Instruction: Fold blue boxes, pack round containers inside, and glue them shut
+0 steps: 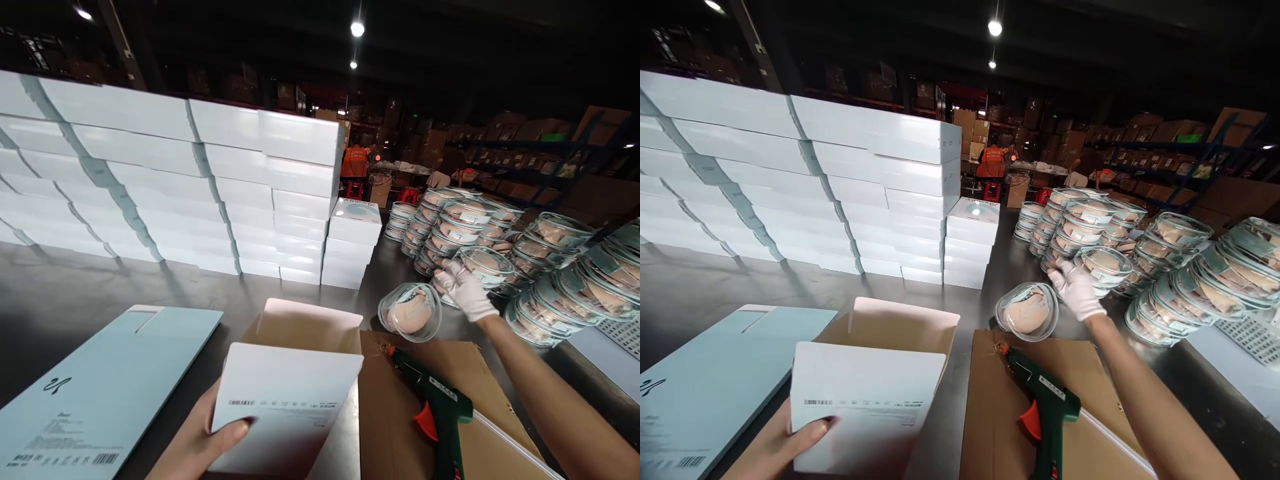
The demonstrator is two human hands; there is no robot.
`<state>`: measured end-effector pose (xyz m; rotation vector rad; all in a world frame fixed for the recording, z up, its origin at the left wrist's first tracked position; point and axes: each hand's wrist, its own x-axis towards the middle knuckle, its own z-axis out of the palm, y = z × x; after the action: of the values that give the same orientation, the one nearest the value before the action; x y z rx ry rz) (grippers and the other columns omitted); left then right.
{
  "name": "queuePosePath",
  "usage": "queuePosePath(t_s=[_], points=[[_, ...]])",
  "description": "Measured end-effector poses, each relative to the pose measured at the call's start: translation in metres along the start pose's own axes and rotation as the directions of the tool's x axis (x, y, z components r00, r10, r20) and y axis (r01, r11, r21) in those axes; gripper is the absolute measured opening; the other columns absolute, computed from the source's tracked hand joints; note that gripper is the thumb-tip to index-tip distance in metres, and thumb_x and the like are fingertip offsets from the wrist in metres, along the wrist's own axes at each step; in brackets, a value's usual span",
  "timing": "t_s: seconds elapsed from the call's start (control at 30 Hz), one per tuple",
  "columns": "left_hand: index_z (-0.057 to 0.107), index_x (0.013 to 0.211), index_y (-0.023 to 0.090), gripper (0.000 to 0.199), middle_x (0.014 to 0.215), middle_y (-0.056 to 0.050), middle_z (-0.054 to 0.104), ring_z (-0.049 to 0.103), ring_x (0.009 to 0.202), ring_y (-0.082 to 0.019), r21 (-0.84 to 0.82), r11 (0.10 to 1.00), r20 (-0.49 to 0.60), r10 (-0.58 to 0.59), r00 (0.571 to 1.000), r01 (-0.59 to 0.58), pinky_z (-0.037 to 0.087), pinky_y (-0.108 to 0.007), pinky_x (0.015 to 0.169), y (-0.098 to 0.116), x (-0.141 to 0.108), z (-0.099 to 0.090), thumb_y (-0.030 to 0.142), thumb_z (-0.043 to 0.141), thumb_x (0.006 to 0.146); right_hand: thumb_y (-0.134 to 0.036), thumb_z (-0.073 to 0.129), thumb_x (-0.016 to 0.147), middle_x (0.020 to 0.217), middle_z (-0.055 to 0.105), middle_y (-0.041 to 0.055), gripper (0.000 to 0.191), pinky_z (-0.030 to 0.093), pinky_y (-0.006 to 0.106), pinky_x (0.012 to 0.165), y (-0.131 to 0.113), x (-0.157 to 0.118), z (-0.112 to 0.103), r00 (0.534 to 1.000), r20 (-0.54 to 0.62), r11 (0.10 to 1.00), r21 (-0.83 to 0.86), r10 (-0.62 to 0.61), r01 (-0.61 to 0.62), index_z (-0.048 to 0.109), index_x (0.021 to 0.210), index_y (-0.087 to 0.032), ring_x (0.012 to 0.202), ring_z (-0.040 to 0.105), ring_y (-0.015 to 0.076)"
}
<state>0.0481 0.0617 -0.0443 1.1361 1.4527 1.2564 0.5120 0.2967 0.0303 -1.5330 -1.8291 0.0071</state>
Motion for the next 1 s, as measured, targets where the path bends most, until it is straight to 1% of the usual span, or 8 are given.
queuePosePath(t_s=[0.17, 0.27, 0.4, 0.5, 0.6, 0.83, 0.9, 1.0], points=[[0.080, 0.101, 0.026, 0.065, 0.074, -0.007, 0.081, 0.077, 0.094, -0.043, 0.025, 1.000, -0.060, 0.010, 0.998, -0.008, 0.065, -0.050, 0.085, -0.004, -0.016, -0.027, 0.079, 0.076, 0.063, -0.046, 0.065, 0.099, 0.147, 0.059, 0.0154, 0.051, 0.046, 0.058, 0.113, -0.005, -0.038, 0.037, 0.964, 0.230, 0.983, -0.093, -0.135, 0.160, 0.056, 0.143, -0.020, 0.135, 0.058, 0.0325], [0.079, 0.109, 0.027, 0.068, 0.077, -0.008, 0.082, 0.078, 0.093, -0.043, 0.023, 1.000, -0.113, -0.002, 0.994, 0.004, 0.066, -0.047, 0.081, -0.005, -0.024, -0.037, 0.078, 0.076, 0.064, -0.048, 0.072, 0.092, 0.161, 0.046, 0.0164, 0.066, 0.035, 0.058, 0.122, -0.017, -0.044, 0.051, 0.895, 0.376, 0.944, -0.124, -0.240, 0.305, 0.052, 0.149, -0.021, 0.150, 0.041, 0.0354], [0.078, 0.106, 0.025, 0.072, 0.082, -0.009, 0.083, 0.077, 0.101, -0.045, 0.022, 0.999, -0.134, -0.023, 0.991, 0.027, 0.066, -0.050, 0.085, -0.013, -0.029, -0.040, 0.081, 0.076, 0.061, -0.045, 0.074, 0.092, 0.156, 0.052, 0.0129, 0.052, 0.037, 0.062, 0.119, -0.031, -0.044, 0.085, 0.801, 0.522, 0.879, -0.181, -0.294, 0.441, 0.062, 0.137, -0.021, 0.145, 0.046, 0.0348], [0.079, 0.102, 0.023, 0.078, 0.088, -0.011, 0.083, 0.075, 0.105, -0.046, -0.022, 0.999, -0.096, -0.044, 0.994, 0.042, 0.063, -0.052, 0.090, -0.021, -0.030, -0.039, 0.087, 0.076, 0.057, -0.037, 0.067, 0.099, 0.137, 0.066, 0.0107, 0.028, 0.049, 0.054, 0.109, -0.038, -0.044, 0.108, 0.794, 0.533, 0.844, -0.246, -0.293, 0.476, 0.069, 0.122, -0.019, 0.125, 0.063, 0.0271], [0.079, 0.103, 0.021, 0.086, 0.096, -0.012, 0.082, 0.074, 0.105, -0.045, -0.081, 0.995, -0.028, -0.054, 0.998, 0.051, 0.062, -0.052, 0.090, -0.027, -0.030, -0.042, 0.090, 0.077, 0.051, -0.035, 0.063, 0.102, 0.118, 0.072, 0.0078, 0.021, 0.057, 0.046, 0.098, -0.040, -0.042, 0.115, 0.808, 0.506, 0.828, -0.282, -0.301, 0.485, 0.071, 0.111, -0.018, 0.106, 0.070, 0.0215], [0.079, 0.109, 0.021, 0.087, 0.111, -0.013, 0.081, 0.069, 0.115, -0.043, -0.150, 0.985, 0.078, -0.079, 0.994, 0.090, 0.057, -0.048, 0.099, -0.025, -0.025, -0.047, 0.087, 0.080, 0.053, -0.041, 0.069, 0.098, 0.146, 0.060, 0.0119, 0.040, 0.049, 0.055, 0.110, -0.010, -0.030, 0.096, 0.767, 0.535, 0.809, -0.235, -0.355, 0.538, 0.064, 0.132, -0.020, 0.132, 0.059, 0.0298], [0.078, 0.110, 0.021, 0.089, 0.113, -0.013, 0.080, 0.068, 0.116, -0.043, -0.190, 0.975, 0.113, -0.098, 0.989, 0.118, 0.056, -0.048, 0.101, -0.027, -0.023, -0.046, 0.087, 0.081, 0.051, -0.041, 0.069, 0.098, 0.144, 0.062, 0.0114, 0.037, 0.048, 0.055, 0.110, -0.003, -0.029, 0.099, 0.751, 0.555, 0.801, -0.230, -0.358, 0.553, 0.067, 0.128, -0.020, 0.130, 0.061, 0.0291], [0.077, 0.112, 0.021, 0.089, 0.116, -0.013, 0.079, 0.067, 0.118, -0.043, -0.202, 0.972, 0.108, -0.099, 0.989, 0.119, 0.055, -0.049, 0.102, -0.034, -0.019, -0.046, 0.086, 0.081, 0.052, -0.039, 0.067, 0.099, 0.132, 0.069, 0.0099, 0.027, 0.051, 0.052, 0.107, -0.006, -0.031, 0.111, 0.776, 0.500, 0.807, -0.227, -0.384, 0.546, 0.071, 0.117, -0.019, 0.119, 0.067, 0.0254]])
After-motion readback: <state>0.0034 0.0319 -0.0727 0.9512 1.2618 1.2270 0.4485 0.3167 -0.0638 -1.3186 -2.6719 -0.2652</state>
